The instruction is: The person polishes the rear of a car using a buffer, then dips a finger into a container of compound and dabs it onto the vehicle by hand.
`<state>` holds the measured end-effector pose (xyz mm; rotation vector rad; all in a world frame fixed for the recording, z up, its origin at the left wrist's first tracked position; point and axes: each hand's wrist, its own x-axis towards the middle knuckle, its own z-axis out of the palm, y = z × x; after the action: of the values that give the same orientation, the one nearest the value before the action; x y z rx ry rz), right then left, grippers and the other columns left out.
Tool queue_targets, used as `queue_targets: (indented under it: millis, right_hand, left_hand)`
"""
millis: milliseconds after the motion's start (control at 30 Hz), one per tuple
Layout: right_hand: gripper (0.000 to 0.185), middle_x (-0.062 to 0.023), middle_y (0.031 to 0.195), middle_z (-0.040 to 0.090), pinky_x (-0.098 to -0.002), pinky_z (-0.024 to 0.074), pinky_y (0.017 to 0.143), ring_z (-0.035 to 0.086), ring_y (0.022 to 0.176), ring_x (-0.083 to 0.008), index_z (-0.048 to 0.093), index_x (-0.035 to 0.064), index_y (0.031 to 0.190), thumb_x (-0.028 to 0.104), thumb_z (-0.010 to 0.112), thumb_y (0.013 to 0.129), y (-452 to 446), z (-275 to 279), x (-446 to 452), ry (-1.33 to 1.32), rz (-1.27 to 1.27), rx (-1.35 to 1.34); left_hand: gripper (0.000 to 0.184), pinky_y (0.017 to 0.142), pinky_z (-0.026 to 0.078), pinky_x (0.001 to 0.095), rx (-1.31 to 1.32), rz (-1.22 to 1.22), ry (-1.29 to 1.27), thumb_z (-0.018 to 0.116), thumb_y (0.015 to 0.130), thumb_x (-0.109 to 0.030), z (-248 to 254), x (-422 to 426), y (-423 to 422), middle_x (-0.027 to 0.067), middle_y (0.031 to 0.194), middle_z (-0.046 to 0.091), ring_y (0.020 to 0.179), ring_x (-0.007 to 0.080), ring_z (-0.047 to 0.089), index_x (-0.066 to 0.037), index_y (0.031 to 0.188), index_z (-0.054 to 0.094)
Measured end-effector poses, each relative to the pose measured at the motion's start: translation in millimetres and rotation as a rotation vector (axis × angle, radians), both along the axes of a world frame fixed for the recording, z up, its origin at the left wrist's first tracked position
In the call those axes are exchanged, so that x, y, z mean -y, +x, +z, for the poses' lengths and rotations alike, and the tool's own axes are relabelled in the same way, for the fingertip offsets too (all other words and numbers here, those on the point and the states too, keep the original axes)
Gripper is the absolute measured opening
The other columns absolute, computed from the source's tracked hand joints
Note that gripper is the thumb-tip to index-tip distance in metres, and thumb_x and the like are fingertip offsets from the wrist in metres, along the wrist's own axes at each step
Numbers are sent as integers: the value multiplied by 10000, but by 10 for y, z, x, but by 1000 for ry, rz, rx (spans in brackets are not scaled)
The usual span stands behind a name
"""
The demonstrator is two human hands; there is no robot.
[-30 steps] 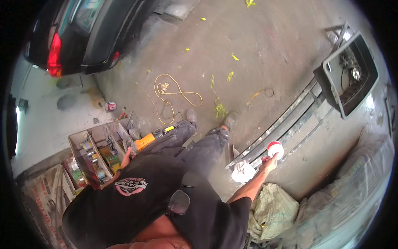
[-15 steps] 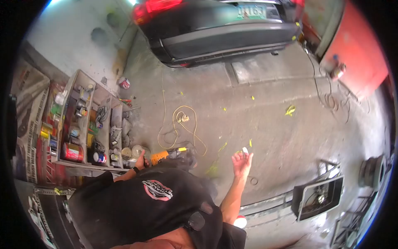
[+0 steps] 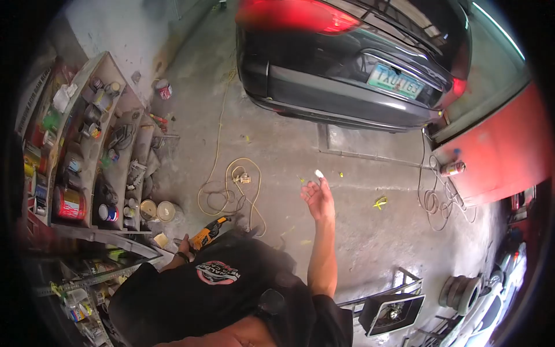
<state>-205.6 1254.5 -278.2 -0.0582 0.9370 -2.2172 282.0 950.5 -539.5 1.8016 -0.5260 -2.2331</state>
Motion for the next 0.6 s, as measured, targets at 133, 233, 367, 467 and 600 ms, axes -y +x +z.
queue_targets:
  millis: [133, 233, 367, 467, 600]
  right_hand:
    - [381, -77, 1002, 639, -435, 554, 793, 667, 919, -263, 447, 158, 1340, 266, 592, 1004, -499, 219, 807, 157, 126, -90]
    - [444, -81, 994, 629, -411, 568, 738, 664, 881, -236, 416, 131, 1382, 194, 611, 988, -963, 337, 1367, 261, 172, -185]
    - [506, -90, 972, 632, -386, 572, 700, 669, 855, -228, 392, 88, 1427, 168, 611, 978, -1508, 746, 2077, 377, 247, -401]
    - [546, -95, 957, 637, -364, 570, 690, 679, 835, -219, 376, 84, 1457, 152, 611, 969, -1976, 984, 2503, 440, 320, -600]
    - [553, -92, 943, 643, -327, 561, 681, 690, 821, -194, 385, 101, 1470, 133, 601, 962, -2609, 1182, 2949, 518, 351, -847]
  left_hand:
    - [590, 490, 426, 380, 45, -130, -98, 447, 1019, -552, -223, 65, 153, 46, 492, 410, 453, 227, 474, -162, 578, 413]
    - [552, 474, 427, 356, -15, -88, -76, 468, 1008, -550, -86, -65, 208, 47, 520, 459, 459, 208, 500, -155, 623, 449]
    - [513, 456, 425, 329, 25, 24, -49, 511, 1005, -514, 320, -247, 26, 26, 517, 457, 455, 182, 497, -151, 644, 474]
    - [456, 442, 408, 305, 20, 63, -99, 548, 998, -485, 143, -443, 67, 10, 517, 450, 448, 164, 478, -143, 700, 507]
    - [392, 420, 373, 285, 111, 77, -142, 567, 992, -475, 116, -762, -38, -4, 516, 436, 431, 148, 436, -139, 791, 541]
